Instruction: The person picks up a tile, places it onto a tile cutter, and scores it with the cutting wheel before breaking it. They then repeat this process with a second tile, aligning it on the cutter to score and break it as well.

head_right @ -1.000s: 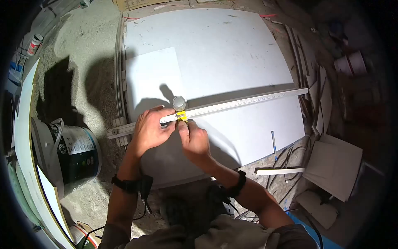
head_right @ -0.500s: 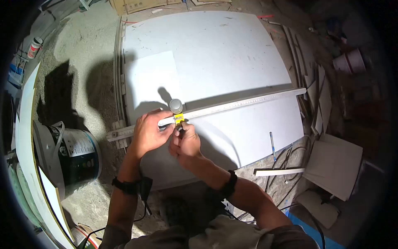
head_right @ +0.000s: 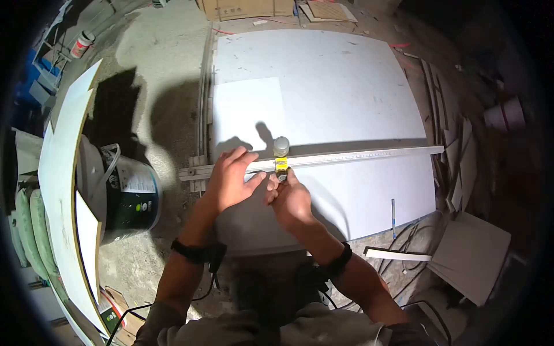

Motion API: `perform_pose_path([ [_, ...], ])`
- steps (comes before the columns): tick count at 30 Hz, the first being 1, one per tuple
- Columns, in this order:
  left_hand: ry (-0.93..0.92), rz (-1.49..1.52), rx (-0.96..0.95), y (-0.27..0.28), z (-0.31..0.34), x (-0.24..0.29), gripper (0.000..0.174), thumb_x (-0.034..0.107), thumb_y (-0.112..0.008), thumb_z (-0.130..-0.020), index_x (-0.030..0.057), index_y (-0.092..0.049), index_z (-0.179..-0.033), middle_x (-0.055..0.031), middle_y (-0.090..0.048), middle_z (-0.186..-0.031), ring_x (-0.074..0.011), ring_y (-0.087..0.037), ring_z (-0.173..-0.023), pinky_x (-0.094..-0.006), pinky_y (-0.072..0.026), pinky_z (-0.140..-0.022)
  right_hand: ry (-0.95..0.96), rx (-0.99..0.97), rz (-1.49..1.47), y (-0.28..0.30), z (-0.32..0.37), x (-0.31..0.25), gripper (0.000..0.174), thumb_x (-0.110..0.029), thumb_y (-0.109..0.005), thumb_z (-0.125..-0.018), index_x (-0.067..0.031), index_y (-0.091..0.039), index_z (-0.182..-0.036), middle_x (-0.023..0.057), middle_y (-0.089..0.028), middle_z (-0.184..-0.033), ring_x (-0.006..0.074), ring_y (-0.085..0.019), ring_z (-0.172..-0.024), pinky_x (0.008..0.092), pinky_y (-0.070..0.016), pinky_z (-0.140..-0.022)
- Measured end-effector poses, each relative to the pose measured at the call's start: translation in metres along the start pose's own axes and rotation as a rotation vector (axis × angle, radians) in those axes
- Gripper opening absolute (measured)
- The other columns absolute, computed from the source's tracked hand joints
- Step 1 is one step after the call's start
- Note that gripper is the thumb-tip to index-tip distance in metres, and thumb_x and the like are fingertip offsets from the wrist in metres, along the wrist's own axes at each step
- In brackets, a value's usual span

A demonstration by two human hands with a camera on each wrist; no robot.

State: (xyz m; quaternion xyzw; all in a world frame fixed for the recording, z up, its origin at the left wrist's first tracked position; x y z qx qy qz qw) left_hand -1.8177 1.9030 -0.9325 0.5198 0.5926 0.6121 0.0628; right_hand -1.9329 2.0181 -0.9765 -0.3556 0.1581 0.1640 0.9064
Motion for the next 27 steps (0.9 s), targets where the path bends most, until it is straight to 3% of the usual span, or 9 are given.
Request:
perform_pose_path([
  [9,0.007,-0.209,0.325,0.008,0.049,-0.002,0.053,0.017,-0.079,-0.081,0.0002,-0.061,-0.128,-0.022,-0.056,-0.127,-0.0421,-0.054,-0.117,-0.0532,-0.0427,-0.1,0.056,-0.032,-0.121,-0.008,-0.006,0.009,0.036,-0.035,-0.03,-0.111,-0.0134,-0.048,-0.088,-0.0015,-0.038,-0.066,0.0125,-0.031,-0.052,0.031,-0.032,-0.056],
  [13,0.119,-0.352,0.56,0.032,0.067,0.005,0.043,0.016,-0.077,-0.08,0.0006,-0.062,-0.117,-0.021,-0.058,-0.116,-0.0404,-0.056,-0.11,-0.0524,-0.0429,-0.097,0.011,-0.094,-0.195,-0.008,-0.011,0.008,0.037,-0.036,-0.032,-0.11,-0.0136,-0.049,-0.086,-0.0025,-0.035,-0.064,0.0118,-0.027,-0.05,0.0306,-0.0307,-0.055],
  [16,0.164,-0.234,0.537,0.019,0.094,-0.004,0.031,0.016,-0.076,-0.081,0.0022,-0.063,-0.105,-0.0182,-0.06,-0.106,-0.0382,-0.059,-0.107,-0.05,-0.0466,-0.092,-0.038,-0.121,-0.287,-0.006,-0.007,0.009,0.045,-0.043,-0.032,-0.112,-0.0098,-0.054,-0.091,-0.0019,-0.035,-0.063,0.0128,-0.03,-0.052,0.0308,-0.0313,-0.055],
  [18,-0.036,-0.137,0.024,-0.015,0.105,0.009,0.019,0.013,-0.072,-0.083,0.0027,-0.062,-0.095,-0.0162,-0.06,-0.098,-0.0359,-0.061,-0.104,-0.0469,-0.0501,-0.087,-0.037,0.024,0.148,-0.006,0.005,-0.003,0.057,-0.05,-0.03,-0.112,-0.0054,-0.062,-0.095,-0.0014,-0.04,-0.063,0.0135,-0.031,-0.048,0.0296,-0.0367,-0.054],
  [19,-0.103,-0.09,0.036,-0.027,0.108,0.018,0.02,0.012,-0.071,-0.083,0.0026,-0.063,-0.099,-0.0162,-0.061,-0.104,-0.0358,-0.061,-0.105,-0.0471,-0.051,-0.087,0.017,0.095,0.49,-0.001,0.013,-0.018,0.066,-0.055,-0.035,-0.111,-0.0008,-0.068,-0.097,0.0,-0.046,-0.062,0.0151,-0.038,-0.048,0.0312,-0.0412,-0.054],
  [21,-0.172,-0.028,0.061,-0.056,0.102,0.032,0.029,0.012,-0.07,-0.081,0.0015,-0.063,-0.107,-0.0179,-0.061,-0.117,-0.0375,-0.06,-0.112,-0.0478,-0.0507,-0.094,0.436,0.259,1.128,0.001,0.029,-0.059,0.052,-0.04,-0.053,-0.11,0.002,-0.068,-0.082,0.0023,-0.054,-0.057,0.013,-0.049,-0.051,0.034,-0.0392,-0.048],
  [23,-0.16,-0.009,0.083,-0.076,0.093,0.036,0.037,0.012,-0.07,-0.079,0.0005,-0.063,-0.113,-0.0196,-0.06,-0.123,-0.0392,-0.059,-0.118,-0.0483,-0.0494,-0.1,0.961,0.29,1.203,-0.003,0.034,-0.094,0.04,-0.028,-0.06,-0.106,0.0047,-0.068,-0.084,0.0042,-0.058,-0.058,0.0147,-0.05,-0.051,0.0348,-0.0418,-0.052],
  [26,-0.115,-0.046,0.122,-0.081,0.076,0.029,0.052,0.017,-0.071,-0.083,-0.0022,-0.055,-0.129,-0.0236,-0.054,-0.135,-0.0429,-0.051,-0.13,-0.0514,-0.0408,-0.113,1.482,0.022,1.849,-0.037,0.027,-0.121,0.038,-0.032,-0.07,-0.098,0.0049,-0.071,-0.108,0.0198,-0.07,-0.094,0.0298,-0.066,-0.082,0.0436,-0.0522,-0.076],
  [27,-0.092,-0.032,0.134,-0.078,0.071,0.025,0.057,0.021,-0.071,-0.086,-0.003,-0.051,-0.133,-0.0248,-0.052,-0.138,-0.0441,-0.049,-0.132,-0.0529,-0.0373,-0.115,1.14,-0.077,1.953,-0.037,0.011,-0.123,0.053,-0.041,-0.075,-0.093,0.0067,-0.069,-0.117,0.0224,-0.07,-0.111,0.0354,-0.067,-0.104,0.0467,-0.0518,-0.091],
])
Point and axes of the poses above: each hand's wrist, its own z-axis away from the middle knuckle, its own y-axis out of the back of the hand, x = y × z, the point moved 4 cm from there along -z, towards the middle knuckle
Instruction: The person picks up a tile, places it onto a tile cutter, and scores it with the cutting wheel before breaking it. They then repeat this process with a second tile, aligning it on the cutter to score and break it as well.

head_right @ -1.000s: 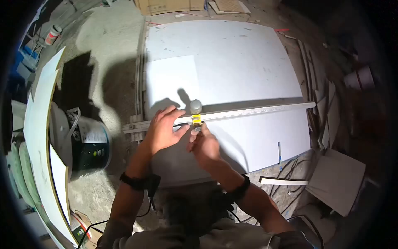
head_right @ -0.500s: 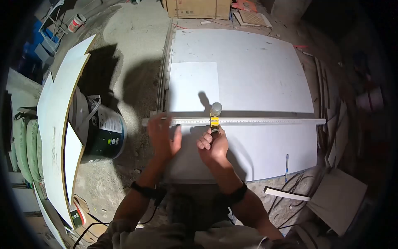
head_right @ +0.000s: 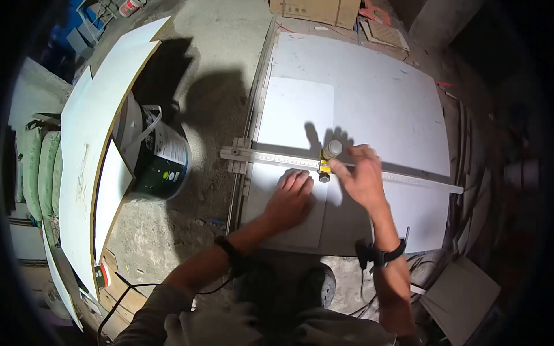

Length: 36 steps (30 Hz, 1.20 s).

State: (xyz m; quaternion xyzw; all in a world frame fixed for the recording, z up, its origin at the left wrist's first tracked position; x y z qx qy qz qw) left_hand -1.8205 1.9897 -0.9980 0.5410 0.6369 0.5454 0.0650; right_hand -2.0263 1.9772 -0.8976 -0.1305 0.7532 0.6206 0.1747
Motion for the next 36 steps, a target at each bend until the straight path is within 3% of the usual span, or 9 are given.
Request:
perform_pose_path([
  [1,0.021,0.013,0.01,0.001,-0.003,-0.003,0.063,0.026,-0.071,-0.088,-0.0037,-0.047,-0.138,-0.0261,-0.051,-0.14,-0.0454,-0.046,-0.134,-0.0545,-0.0338,-0.118,-0.001,0.004,0.001,-0.002,-0.011,0.0,0.053,-0.041,-0.075,-0.093,0.0067,-0.069,-0.117,0.0224,-0.07,-0.111,0.0354,-0.067,-0.104,0.0467,-0.0518,-0.091],
  [3,0.046,-0.004,-0.022,0.0,-0.003,-0.004,0.065,0.03,-0.071,-0.09,-0.0042,-0.046,-0.139,-0.0262,-0.05,-0.141,-0.0454,-0.045,-0.136,-0.0554,-0.0328,-0.118,-0.103,-0.49,-0.5,-0.028,-0.027,0.002,0.063,-0.045,-0.08,-0.089,0.0102,-0.068,-0.117,0.0247,-0.071,-0.114,0.0342,-0.069,-0.105,0.0419,-0.0528,-0.094],
  [5,0.061,-0.017,-0.05,-0.003,-0.003,-0.003,0.067,0.035,-0.071,-0.091,-0.0046,-0.045,-0.139,-0.0264,-0.05,-0.142,-0.0454,-0.045,-0.137,-0.0564,-0.0318,-0.119,-0.139,-0.577,-0.426,-0.042,-0.042,0.01,0.064,-0.046,-0.082,-0.089,0.005,-0.066,-0.125,0.0136,-0.073,-0.108,0.0228,-0.067,-0.101,0.0368,-0.0538,-0.093],
  [9,0.05,-0.047,-0.091,-0.002,-0.006,-0.008,0.07,0.037,-0.072,-0.09,-0.0044,-0.045,-0.139,-0.0249,-0.047,-0.147,-0.0438,-0.043,-0.14,-0.0558,-0.0314,-0.12,-0.15,-0.69,-0.507,-0.048,-0.069,0.014,0.049,-0.041,-0.083,-0.088,0.0002,-0.07,-0.112,0.0069,-0.071,-0.096,0.0168,-0.065,-0.091,0.0322,-0.0543,-0.085],
  [19,0.121,-0.088,-0.127,0.0,-0.02,-0.005,0.068,0.033,-0.074,-0.087,-0.005,-0.051,-0.138,-0.0247,-0.049,-0.143,-0.0435,-0.044,-0.138,-0.0533,-0.0345,-0.12,-0.037,-0.48,-0.513,-0.073,-0.213,0.071,0.044,-0.046,-0.08,-0.089,-0.0042,-0.072,-0.1,0.007,-0.071,-0.093,0.0202,-0.065,-0.086,0.0363,-0.0541,-0.08],
  [21,0.297,-0.109,-0.313,-0.015,-0.031,-0.008,0.07,0.035,-0.074,-0.087,-0.0049,-0.051,-0.139,-0.0266,-0.049,-0.142,-0.0428,-0.045,-0.138,-0.0568,-0.0338,-0.119,-0.023,-0.442,-0.485,-0.071,-0.236,0.074,0.045,-0.046,-0.079,-0.089,-0.0036,-0.072,-0.101,0.0074,-0.071,-0.093,0.0203,-0.065,-0.086,0.0368,-0.0542,-0.081],
  [23,0.209,-0.107,-0.249,-0.036,-0.068,-0.013,0.069,0.035,-0.073,-0.087,-0.0041,-0.051,-0.14,-0.026,-0.048,-0.144,-0.0427,-0.044,-0.14,-0.0582,-0.0324,-0.119,-0.133,-0.555,-0.421,-0.066,-0.252,0.074,0.054,-0.049,-0.08,-0.089,-0.0016,-0.07,-0.111,0.0092,-0.071,-0.102,0.0216,-0.065,-0.099,0.0365,-0.0518,-0.094],
  [28,0.047,-0.043,-0.081,-0.037,-0.11,-0.023,0.066,0.034,-0.07,-0.089,-0.0023,-0.053,-0.141,-0.0215,-0.046,-0.152,-0.0426,-0.037,-0.145,-0.0605,-0.0276,-0.121,-0.167,-0.638,-0.455,-0.071,-0.267,0.08,0.044,-0.042,-0.072,-0.095,-0.0027,-0.068,-0.114,0.0061,-0.067,-0.092,0.016,-0.065,-0.082,0.0317,-0.0552,-0.066],
  [36,0.077,-0.083,-0.169,-0.042,-0.108,-0.029,0.065,0.032,-0.066,-0.092,-0.0024,-0.051,-0.145,-0.0167,-0.043,-0.158,-0.0416,-0.033,-0.149,-0.0607,-0.0252,-0.122,-0.064,-0.616,-0.464,-0.07,-0.276,0.081,0.042,-0.042,-0.07,-0.094,-0.0021,-0.071,-0.108,0.009,-0.07,-0.091,0.0191,-0.065,-0.077,0.0356,-0.0542,-0.067],
])
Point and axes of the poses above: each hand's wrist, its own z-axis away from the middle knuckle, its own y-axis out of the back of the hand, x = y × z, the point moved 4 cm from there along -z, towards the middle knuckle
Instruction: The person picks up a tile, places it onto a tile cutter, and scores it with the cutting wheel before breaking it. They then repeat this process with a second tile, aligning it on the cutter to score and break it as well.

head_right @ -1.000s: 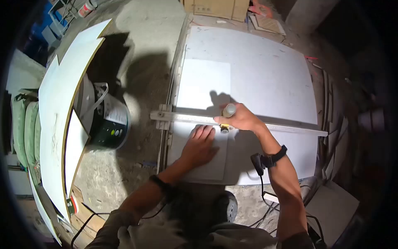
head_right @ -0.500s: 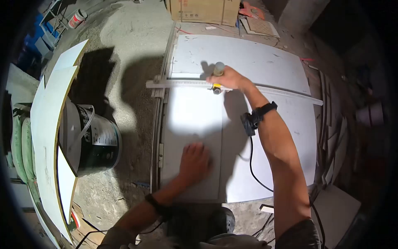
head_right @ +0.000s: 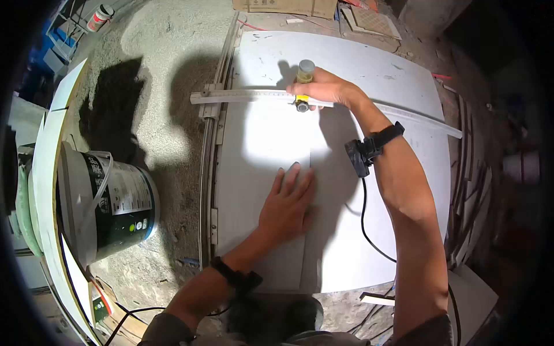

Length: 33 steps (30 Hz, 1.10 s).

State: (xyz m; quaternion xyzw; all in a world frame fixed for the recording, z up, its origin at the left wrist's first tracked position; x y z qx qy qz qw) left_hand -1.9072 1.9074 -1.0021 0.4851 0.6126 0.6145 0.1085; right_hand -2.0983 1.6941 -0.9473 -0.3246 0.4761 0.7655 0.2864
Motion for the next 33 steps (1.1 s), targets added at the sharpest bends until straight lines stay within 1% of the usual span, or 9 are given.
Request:
perform_pose_path([
  [9,0.018,0.12,0.029,0.012,-0.005,-0.003,0.062,0.029,-0.074,-0.09,0.0004,-0.056,-0.142,-0.0217,-0.046,-0.154,-0.0426,-0.042,-0.143,-0.0577,-0.0326,-0.119,-0.092,0.067,0.032,0.001,-0.011,0.014,0.051,-0.052,-0.069,-0.094,-0.0021,-0.068,-0.105,0.0097,-0.067,-0.087,0.0194,-0.065,-0.085,0.0357,-0.0562,-0.071],
  [11,0.101,0.335,0.274,0.046,-0.018,-0.031,0.048,0.022,-0.074,-0.091,0.0016,-0.062,-0.132,-0.0221,-0.059,-0.138,-0.0414,-0.058,-0.126,-0.0503,-0.0468,-0.107,0.098,0.107,0.163,0.001,-0.023,0.025,0.051,-0.054,-0.067,-0.096,-0.0035,-0.068,-0.105,0.0048,-0.064,-0.085,0.0152,-0.06,-0.079,0.0334,-0.0526,-0.064],
  [13,0.124,0.079,0.626,0.106,-0.043,-0.075,0.034,0.018,-0.074,-0.091,-0.0002,-0.066,-0.119,-0.0183,-0.067,-0.117,-0.0351,-0.066,-0.107,-0.0435,-0.0537,-0.092,-0.043,0.075,0.046,0.0,-0.018,0.022,0.053,-0.055,-0.07,-0.094,-0.0027,-0.065,-0.093,0.0055,-0.063,-0.076,0.0156,-0.06,-0.063,0.0334,-0.0512,-0.053],
  [15,0.428,0.071,0.875,0.148,-0.067,-0.144,0.029,0.024,-0.071,-0.094,-0.0022,-0.07,-0.107,-0.0158,-0.068,-0.101,-0.025,-0.066,-0.096,-0.0405,-0.0532,-0.086,-0.103,0.058,0.083,0.0,-0.012,0.011,0.052,-0.054,-0.068,-0.096,-0.003,-0.068,-0.107,0.0038,-0.064,-0.083,0.0134,-0.06,-0.071,0.0302,-0.0509,-0.058],
  [16,0.549,-0.005,0.866,0.163,-0.081,-0.178,0.033,0.031,-0.068,-0.094,-0.0006,-0.071,-0.105,-0.0197,-0.069,-0.1,-0.0349,-0.066,-0.096,-0.0467,-0.0511,-0.085,-0.097,0.043,0.082,-0.002,-0.012,0.008,0.052,-0.054,-0.068,-0.096,-0.003,-0.068,-0.107,0.0038,-0.064,-0.083,0.0134,-0.06,-0.071,0.0302,-0.0509,-0.058],
  [20,0.884,0.263,0.288,0.145,-0.123,-0.275,0.059,0.051,-0.057,-0.096,-0.005,-0.074,-0.102,-0.0259,-0.073,-0.106,-0.0373,-0.071,-0.107,-0.0475,-0.052,-0.097,-0.065,0.063,0.064,0.001,-0.016,0.02,0.057,-0.056,-0.071,-0.094,-0.0015,-0.067,-0.109,0.0033,-0.063,-0.083,0.0127,-0.06,-0.072,0.0302,-0.05,-0.057],
  [23,0.94,0.188,0.135,0.137,-0.132,-0.275,0.05,0.043,-0.053,-0.097,-0.0008,-0.075,-0.103,-0.0244,-0.075,-0.103,-0.0422,-0.071,-0.102,-0.0514,-0.0518,-0.097,-0.042,0.09,0.063,-0.001,-0.018,0.027,0.059,-0.062,-0.071,-0.092,-0.0034,-0.067,-0.102,0.0013,-0.059,-0.078,0.0092,-0.057,-0.065,0.0273,-0.046,-0.054],
  [24,1.028,0.251,0.049,0.144,-0.132,-0.261,0.047,0.039,-0.058,-0.096,-0.0029,-0.077,-0.105,-0.027,-0.075,-0.103,-0.0332,-0.074,-0.093,-0.0482,-0.054,-0.085,-0.015,0.083,0.025,-0.004,-0.016,0.025,0.064,-0.066,-0.071,-0.089,-0.004,-0.067,-0.103,0.0011,-0.059,-0.078,0.0088,-0.058,-0.064,0.0265,-0.0449,-0.051],
  [33,0.743,-0.107,0.155,0.13,-0.133,-0.287,0.048,0.029,-0.05,-0.094,-0.013,-0.071,-0.103,-0.0347,-0.071,-0.105,-0.0481,-0.069,-0.104,-0.0481,-0.053,-0.094,-0.086,0.149,0.104,-0.003,-0.014,0.023,0.072,-0.07,-0.068,-0.09,-0.0023,-0.069,-0.115,0.001,-0.058,-0.077,0.0099,-0.056,-0.067,0.0275,-0.0443,-0.058],
])
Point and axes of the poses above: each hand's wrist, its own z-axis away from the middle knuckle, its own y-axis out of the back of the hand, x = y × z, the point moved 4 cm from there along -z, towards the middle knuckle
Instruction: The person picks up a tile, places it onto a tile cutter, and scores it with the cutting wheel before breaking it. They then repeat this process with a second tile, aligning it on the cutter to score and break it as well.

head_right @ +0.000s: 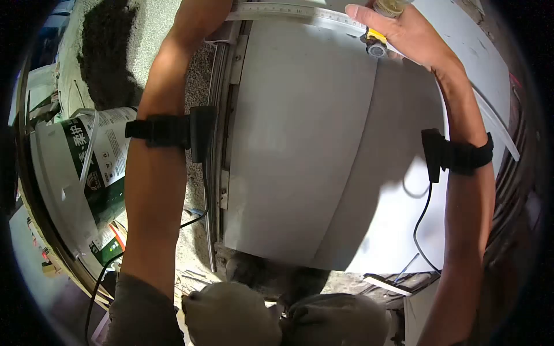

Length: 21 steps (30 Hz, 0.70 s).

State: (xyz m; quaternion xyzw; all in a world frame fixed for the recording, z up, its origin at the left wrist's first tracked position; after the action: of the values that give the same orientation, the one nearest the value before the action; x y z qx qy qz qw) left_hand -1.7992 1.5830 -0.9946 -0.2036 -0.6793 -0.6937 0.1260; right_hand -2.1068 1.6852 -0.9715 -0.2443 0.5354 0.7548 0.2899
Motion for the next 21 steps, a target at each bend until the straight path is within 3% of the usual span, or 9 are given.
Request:
perform_pose_path([
  [1,0.025,-0.048,-0.025,-0.001,-0.002,0.0,0.047,0.029,-0.05,-0.095,-0.0126,-0.071,-0.103,-0.0349,-0.071,-0.106,-0.0486,-0.068,-0.105,-0.0484,-0.053,-0.095,0.12,0.127,0.022,-0.002,-0.004,0.0,0.07,-0.068,-0.069,-0.09,-0.0012,-0.069,-0.113,0.0006,-0.059,-0.078,0.0098,-0.056,-0.07,0.0274,-0.045,-0.062],
  [2,0.049,-0.097,-0.051,-0.002,-0.003,0.0,0.046,0.029,-0.051,-0.095,-0.0122,-0.071,-0.104,-0.0351,-0.07,-0.108,-0.0491,-0.068,-0.106,-0.0488,-0.0529,-0.095,0.116,0.117,0.023,0.001,-0.006,0.003,0.07,-0.068,-0.069,-0.09,-0.0012,-0.069,-0.113,0.0006,-0.059,-0.078,0.0098,-0.056,-0.07,0.0274,-0.045,-0.062],
  [4,0.072,-0.008,-0.075,0.004,0.001,0.008,0.046,0.029,-0.051,-0.096,-0.0115,-0.07,-0.104,-0.0346,-0.071,-0.108,-0.049,-0.068,-0.105,-0.0492,-0.0528,-0.096,-0.023,0.004,0.033,0.002,-0.005,0.005,0.067,-0.064,-0.07,-0.09,-0.0006,-0.069,-0.11,0.0006,-0.06,-0.08,0.0102,-0.056,-0.073,0.0266,-0.0454,-0.065],
  [9,0.157,0.156,-0.131,0.019,0.018,0.027,0.045,0.03,-0.05,-0.097,-0.0085,-0.07,-0.107,-0.0318,-0.072,-0.107,-0.0492,-0.067,-0.104,-0.0514,-0.0518,-0.097,-0.05,-0.018,-0.102,-0.004,-0.009,0.008,0.038,-0.043,-0.075,-0.094,-0.0064,-0.069,-0.099,-0.0031,-0.058,-0.078,0.0065,-0.054,-0.071,0.0243,-0.0434,-0.061],
  [12,0.173,0.022,-0.054,0.012,0.01,0.016,0.044,0.031,-0.051,-0.097,-0.0054,-0.071,-0.11,-0.0286,-0.073,-0.106,-0.049,-0.067,-0.102,-0.0524,-0.0519,-0.096,0.112,0.085,-0.101,-0.007,-0.012,0.013,0.048,-0.053,-0.076,-0.091,-0.0065,-0.067,-0.088,0.0002,-0.06,-0.071,0.0099,-0.058,-0.062,0.0276,-0.0485,-0.054],
  [13,0.16,0.006,-0.049,0.01,0.009,0.014,0.044,0.032,-0.051,-0.097,-0.0045,-0.071,-0.111,-0.028,-0.073,-0.106,-0.0487,-0.067,-0.103,-0.0526,-0.0518,-0.096,0.085,0.075,-0.116,-0.007,-0.011,0.012,0.045,-0.049,-0.079,-0.091,-0.0053,-0.068,-0.089,-0.0005,-0.062,-0.073,0.0096,-0.06,-0.068,0.0277,-0.0509,-0.062],
  [17,0.08,-0.003,0.083,0.005,0.014,0.007,0.042,0.034,-0.059,-0.096,-0.0029,-0.072,-0.111,-0.0272,-0.073,-0.105,-0.0463,-0.066,-0.106,-0.0508,-0.052,-0.095,-0.028,-0.015,-0.088,-0.011,-0.007,0.01,0.045,-0.048,-0.077,-0.092,-0.005,-0.067,-0.098,0.0019,-0.065,-0.083,0.0119,-0.063,-0.076,0.0279,-0.0527,-0.07],
  [20,0.124,0.022,-0.006,0.011,0.041,0.006,0.055,0.045,-0.053,-0.098,-0.0055,-0.07,-0.112,-0.0247,-0.073,-0.1,-0.045,-0.069,-0.098,-0.0483,-0.0513,-0.092,0.022,0.082,-0.196,-0.026,0.015,0.012,0.049,-0.047,-0.077,-0.091,-0.0046,-0.063,-0.112,0.0074,-0.067,-0.098,0.0185,-0.067,-0.089,0.0326,-0.055,-0.077],
  [21,0.126,0.024,-0.008,0.014,0.053,0.006,0.055,0.045,-0.053,-0.098,-0.0055,-0.07,-0.112,-0.0247,-0.073,-0.1,-0.045,-0.069,-0.098,-0.0483,-0.0513,-0.092,0.098,0.162,-0.07,-0.031,0.026,0.012,0.051,-0.045,-0.076,-0.09,-0.0048,-0.06,-0.117,0.0112,-0.067,-0.106,0.023,-0.067,-0.096,0.0359,-0.0552,-0.081],
])
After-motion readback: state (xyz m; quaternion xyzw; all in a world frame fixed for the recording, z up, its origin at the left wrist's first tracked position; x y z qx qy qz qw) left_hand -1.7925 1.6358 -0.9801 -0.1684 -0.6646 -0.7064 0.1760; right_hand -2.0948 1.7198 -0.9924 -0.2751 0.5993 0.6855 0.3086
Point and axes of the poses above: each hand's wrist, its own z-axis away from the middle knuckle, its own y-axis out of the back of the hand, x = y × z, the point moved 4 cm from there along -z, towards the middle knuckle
